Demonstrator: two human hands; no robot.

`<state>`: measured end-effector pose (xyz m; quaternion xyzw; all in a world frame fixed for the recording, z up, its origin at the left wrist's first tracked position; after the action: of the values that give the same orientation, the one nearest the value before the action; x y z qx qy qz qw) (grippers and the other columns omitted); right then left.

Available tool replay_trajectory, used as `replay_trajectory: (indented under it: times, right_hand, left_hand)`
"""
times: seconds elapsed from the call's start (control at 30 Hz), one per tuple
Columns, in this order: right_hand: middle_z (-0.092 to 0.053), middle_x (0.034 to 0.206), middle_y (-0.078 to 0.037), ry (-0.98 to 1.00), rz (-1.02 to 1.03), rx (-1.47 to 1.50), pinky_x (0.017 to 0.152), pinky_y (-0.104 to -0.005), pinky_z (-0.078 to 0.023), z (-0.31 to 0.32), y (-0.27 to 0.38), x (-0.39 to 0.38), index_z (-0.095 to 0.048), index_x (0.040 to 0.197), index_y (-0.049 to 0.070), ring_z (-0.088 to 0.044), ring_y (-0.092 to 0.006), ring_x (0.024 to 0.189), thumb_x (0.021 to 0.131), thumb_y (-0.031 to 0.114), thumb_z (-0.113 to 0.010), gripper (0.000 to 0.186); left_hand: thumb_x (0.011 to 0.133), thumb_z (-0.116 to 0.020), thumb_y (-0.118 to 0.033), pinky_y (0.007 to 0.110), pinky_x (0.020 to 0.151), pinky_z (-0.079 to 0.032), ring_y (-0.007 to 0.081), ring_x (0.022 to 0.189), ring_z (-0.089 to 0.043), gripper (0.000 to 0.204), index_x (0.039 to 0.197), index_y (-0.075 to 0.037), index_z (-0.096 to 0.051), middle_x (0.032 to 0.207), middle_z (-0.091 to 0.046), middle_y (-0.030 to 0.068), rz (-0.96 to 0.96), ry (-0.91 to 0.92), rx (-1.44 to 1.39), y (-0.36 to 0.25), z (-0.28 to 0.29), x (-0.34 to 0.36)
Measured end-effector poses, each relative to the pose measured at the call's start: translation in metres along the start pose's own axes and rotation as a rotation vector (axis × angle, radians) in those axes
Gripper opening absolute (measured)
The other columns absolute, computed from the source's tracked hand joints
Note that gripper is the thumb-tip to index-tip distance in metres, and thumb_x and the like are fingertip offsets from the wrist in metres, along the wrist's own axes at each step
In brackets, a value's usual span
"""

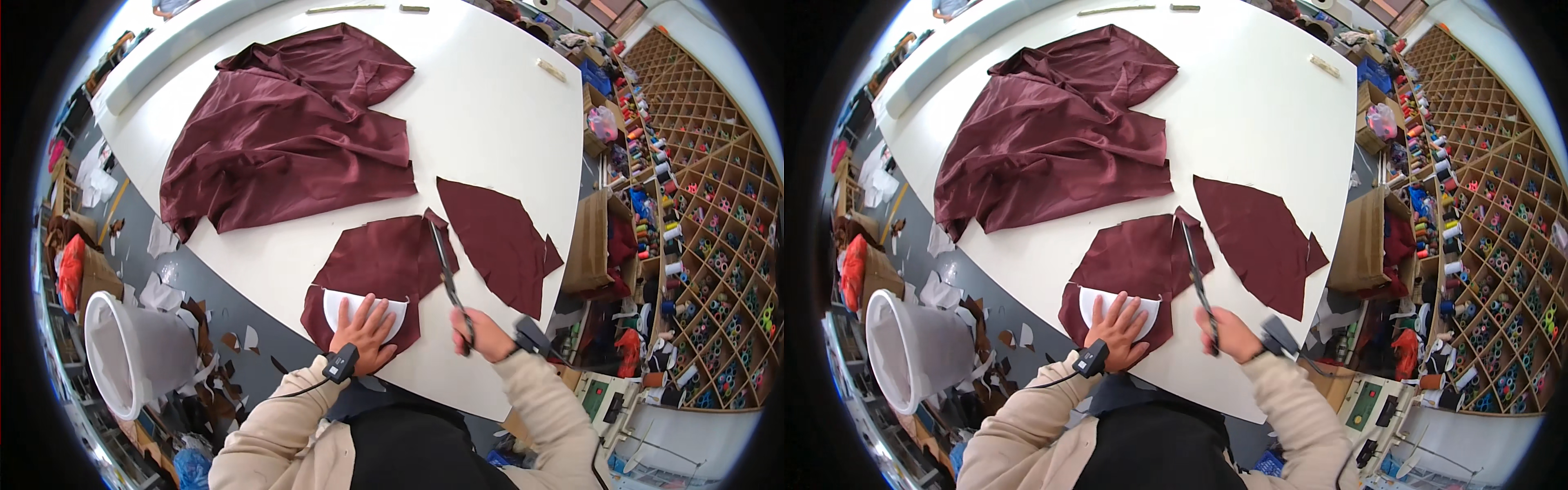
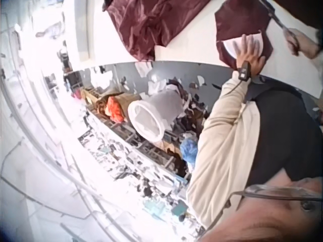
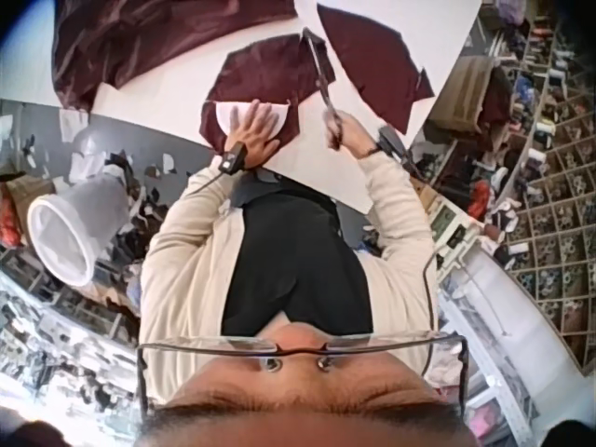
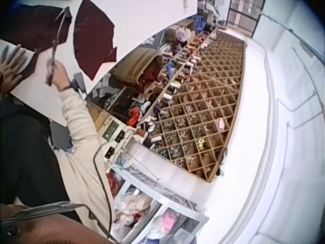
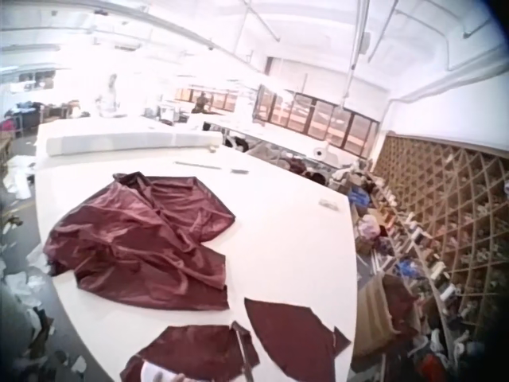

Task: Cutting a piece of burgundy fabric using a molded bra-cup template and large scissors.

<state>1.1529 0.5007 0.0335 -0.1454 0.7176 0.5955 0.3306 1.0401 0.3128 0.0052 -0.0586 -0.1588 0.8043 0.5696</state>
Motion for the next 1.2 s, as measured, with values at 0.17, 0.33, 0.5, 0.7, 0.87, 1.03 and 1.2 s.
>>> replay_trajectory:
  times: [0.17, 0.33, 0.5, 0.7, 0.87, 1.03, 1.2]
  right_hand:
    - [-0.053, 0.061, -0.001, 0.245, -0.207, -0.316, 0.052, -0.0252, -0.043, 0.043, -0.027, -0.091, -0.052, 0.084, 0.007, -0.054, -0.0109, 0.055, 0.097, 0.048, -0.053, 0.043]
    - [-0.052, 0.062, 0.0, 0.323, -0.367, -0.402, 0.054, -0.0263, -0.045, 0.061, -0.053, -0.111, -0.052, 0.083, 0.006, -0.055, -0.0106, 0.058, 0.094, 0.056, -0.052, 0.051]
    - [-0.052, 0.061, -0.001, 0.372, -0.354, -0.564, 0.053, -0.0272, -0.044, 0.074, -0.049, -0.092, -0.055, 0.082, 0.005, -0.053, -0.0108, 0.055, 0.092, 0.059, -0.053, 0.055]
    - [-0.053, 0.06, -0.001, 0.422, -0.337, -0.679, 0.053, -0.0283, -0.043, 0.091, -0.023, -0.061, -0.059, 0.087, 0.004, -0.051, -0.0106, 0.053, 0.091, 0.057, -0.056, 0.054]
    - [-0.051, 0.058, 0.0, 0.473, -0.334, -0.818, 0.053, -0.0276, -0.041, 0.102, -0.001, -0.048, -0.059, 0.086, 0.004, -0.049, -0.0101, 0.053, 0.09, 0.057, -0.057, 0.054]
    - [-0.052, 0.057, 0.0, 0.505, -0.304, -0.834, 0.053, -0.0273, -0.041, 0.115, 0.009, -0.036, -0.058, 0.082, 0.004, -0.05, -0.0099, 0.053, 0.086, 0.064, -0.059, 0.06]
    - [-0.052, 0.053, -0.001, 0.538, -0.277, -0.938, 0.05, -0.0285, -0.042, 0.117, 0.022, -0.025, -0.057, 0.073, 0.006, -0.053, -0.011, 0.052, 0.083, 0.07, -0.056, 0.066]
  left_hand:
    - [0.085, -0.058, -0.046, 0.068, 0.108, -0.016, 0.035, 0.141, -0.027, 0.06, 0.133, -0.01, -0.055, 0.147, -0.04, 0.0134, 0.002, 0.001, -0.012, -0.001, 0.001, 0.002]
    - [0.086, -0.058, -0.046, 0.067, 0.109, -0.015, 0.0348, 0.142, -0.025, 0.06, 0.134, -0.011, -0.054, 0.147, -0.039, 0.0129, 0.005, 0.032, -0.001, -0.002, -0.001, 0.003]
    - [0.083, -0.059, -0.047, 0.067, 0.111, -0.013, 0.0375, 0.141, -0.026, 0.061, 0.133, -0.011, -0.055, 0.147, -0.04, 0.014, 0.0, 0.021, 0.019, -0.004, -0.002, 0.002]
    - [0.083, -0.059, -0.047, 0.067, 0.111, -0.013, 0.0379, 0.141, -0.026, 0.063, 0.133, -0.009, -0.055, 0.147, -0.04, 0.0144, -0.002, 0.021, 0.024, -0.004, 0.0, 0.004]
    - [0.082, -0.06, -0.046, 0.066, 0.111, -0.012, 0.0372, 0.142, -0.025, 0.064, 0.133, -0.009, -0.054, 0.147, -0.039, 0.0146, -0.003, 0.028, 0.024, -0.005, 0.002, 0.003]
    - [0.081, -0.061, -0.046, 0.066, 0.111, -0.012, 0.0367, 0.142, -0.025, 0.065, 0.134, -0.01, -0.054, 0.147, -0.039, 0.0148, 0.005, 0.036, 0.026, -0.004, 0.0, 0.003]
    - [0.08, -0.062, -0.046, 0.066, 0.111, -0.012, 0.0364, 0.142, -0.025, 0.065, 0.134, -0.01, -0.053, 0.147, -0.039, 0.0145, 0.015, 0.054, 0.026, -0.003, -0.001, 0.002]
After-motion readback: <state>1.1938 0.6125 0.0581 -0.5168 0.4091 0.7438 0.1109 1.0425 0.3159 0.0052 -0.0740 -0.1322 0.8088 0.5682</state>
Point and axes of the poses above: each hand's wrist, its own x-axis towards the middle knuckle, its own z-axis out of the back of the hand, y = z × x, the point moved 6 cm from there along x, towards the middle knuckle
